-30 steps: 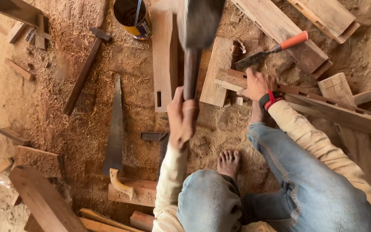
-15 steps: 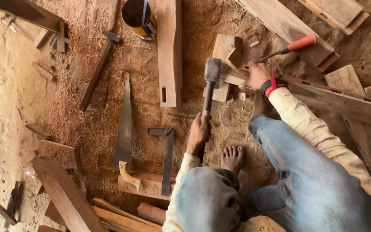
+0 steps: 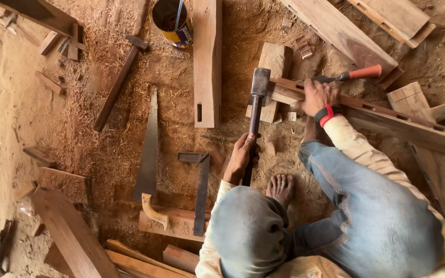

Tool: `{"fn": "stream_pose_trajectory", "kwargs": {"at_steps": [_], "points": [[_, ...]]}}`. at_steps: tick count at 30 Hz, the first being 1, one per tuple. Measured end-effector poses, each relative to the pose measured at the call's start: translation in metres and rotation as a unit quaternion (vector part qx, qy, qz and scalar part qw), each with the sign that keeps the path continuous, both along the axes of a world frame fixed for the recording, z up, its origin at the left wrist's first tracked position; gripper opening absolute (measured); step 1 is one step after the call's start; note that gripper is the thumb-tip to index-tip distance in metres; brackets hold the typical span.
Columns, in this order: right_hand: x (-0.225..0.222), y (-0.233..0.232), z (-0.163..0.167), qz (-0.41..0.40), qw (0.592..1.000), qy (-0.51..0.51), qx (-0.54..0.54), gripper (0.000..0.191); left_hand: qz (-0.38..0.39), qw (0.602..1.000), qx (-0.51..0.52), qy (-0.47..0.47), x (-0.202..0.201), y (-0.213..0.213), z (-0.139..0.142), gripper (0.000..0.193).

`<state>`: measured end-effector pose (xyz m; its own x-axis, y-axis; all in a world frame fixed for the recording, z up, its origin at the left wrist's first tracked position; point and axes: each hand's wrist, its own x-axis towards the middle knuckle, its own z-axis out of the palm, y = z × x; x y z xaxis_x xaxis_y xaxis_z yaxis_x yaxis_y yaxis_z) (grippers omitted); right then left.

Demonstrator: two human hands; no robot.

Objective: The person sits on the floor and uses a chisel and mallet to carve a rectangular wooden block. They repeatedly strike the chisel to remove wood chips and shape the block.

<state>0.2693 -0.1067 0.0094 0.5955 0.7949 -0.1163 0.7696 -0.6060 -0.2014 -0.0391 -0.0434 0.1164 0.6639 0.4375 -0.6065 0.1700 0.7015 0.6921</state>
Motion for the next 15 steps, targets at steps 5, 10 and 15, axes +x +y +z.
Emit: {"fn": "stream_pose_trajectory", "kwargs": {"at_steps": [5, 10, 15], "points": [[0.011, -0.013, 0.002, 0.013, 0.999, 0.045, 0.010, 0.072, -0.019, 0.993, 0.100, 0.062, 0.005, 0.003, 0.026, 0.040], [0.020, -0.010, 0.011, 0.014, 0.999, 0.045, 0.003, 0.067, -0.050, 0.979, 0.189, 0.058, 0.023, 0.018, 0.080, 0.041], [0.022, -0.011, 0.010, 0.029, 0.997, 0.072, -0.005, 0.066, -0.071, 0.971, 0.227, 0.030, 0.040, 0.038, 0.119, 0.036]]}}
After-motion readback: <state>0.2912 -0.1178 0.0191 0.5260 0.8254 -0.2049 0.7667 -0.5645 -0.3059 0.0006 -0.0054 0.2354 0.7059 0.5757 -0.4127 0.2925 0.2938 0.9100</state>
